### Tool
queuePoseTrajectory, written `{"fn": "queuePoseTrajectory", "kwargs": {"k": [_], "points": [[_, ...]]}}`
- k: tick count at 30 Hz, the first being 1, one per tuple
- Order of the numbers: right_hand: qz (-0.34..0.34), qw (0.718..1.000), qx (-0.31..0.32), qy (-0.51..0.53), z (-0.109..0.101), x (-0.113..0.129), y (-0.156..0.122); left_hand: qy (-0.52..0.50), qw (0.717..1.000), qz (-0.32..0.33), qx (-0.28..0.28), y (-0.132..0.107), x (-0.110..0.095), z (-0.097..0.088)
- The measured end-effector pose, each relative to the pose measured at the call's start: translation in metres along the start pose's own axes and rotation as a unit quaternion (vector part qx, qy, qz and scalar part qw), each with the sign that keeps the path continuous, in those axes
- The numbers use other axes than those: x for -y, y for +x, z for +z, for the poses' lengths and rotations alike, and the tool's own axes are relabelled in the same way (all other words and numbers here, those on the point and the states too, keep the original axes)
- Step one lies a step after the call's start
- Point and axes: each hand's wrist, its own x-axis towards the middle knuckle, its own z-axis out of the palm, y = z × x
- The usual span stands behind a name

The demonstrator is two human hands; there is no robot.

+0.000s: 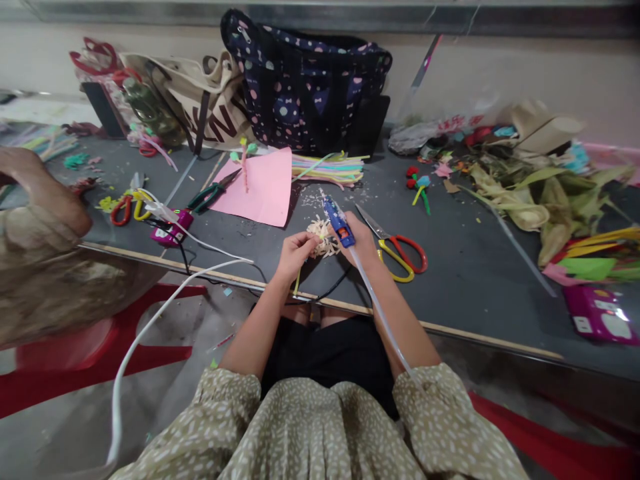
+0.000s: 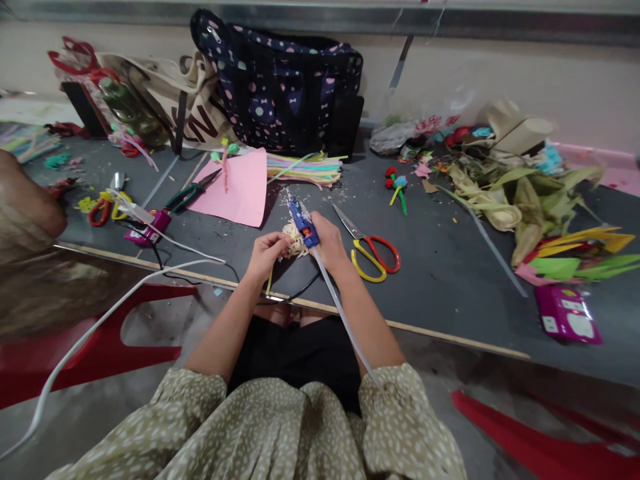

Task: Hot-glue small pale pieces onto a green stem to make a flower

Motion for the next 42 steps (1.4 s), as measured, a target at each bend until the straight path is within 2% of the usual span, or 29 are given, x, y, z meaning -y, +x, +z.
{"fn": "queuePoseTrajectory", "kwargs": {"k": [18,26,33,42], "points": [[-0.034,0.999,0.019,-0.004,-0.002,0.004,0.001,0.012,1.0,0.009,-0.002,0.001,0.003,-0.002],[0.051,0.991,-0.088,0.084,-0.008,0.02,0.004,-0.066,0.998,-0.005,-0.014,-0.001,0.001,-0.001],[0.048,0.99,-0.065,0.114,0.001,0.017,0.002,-0.105,0.994,-0.006,-0.042,0.0,0.005,-0.004],[0.05,0.99,-0.028,0.125,0.003,0.021,0.002,-0.071,0.997,-0.007,-0.037,-0.002,0.0,-0.002]]}}
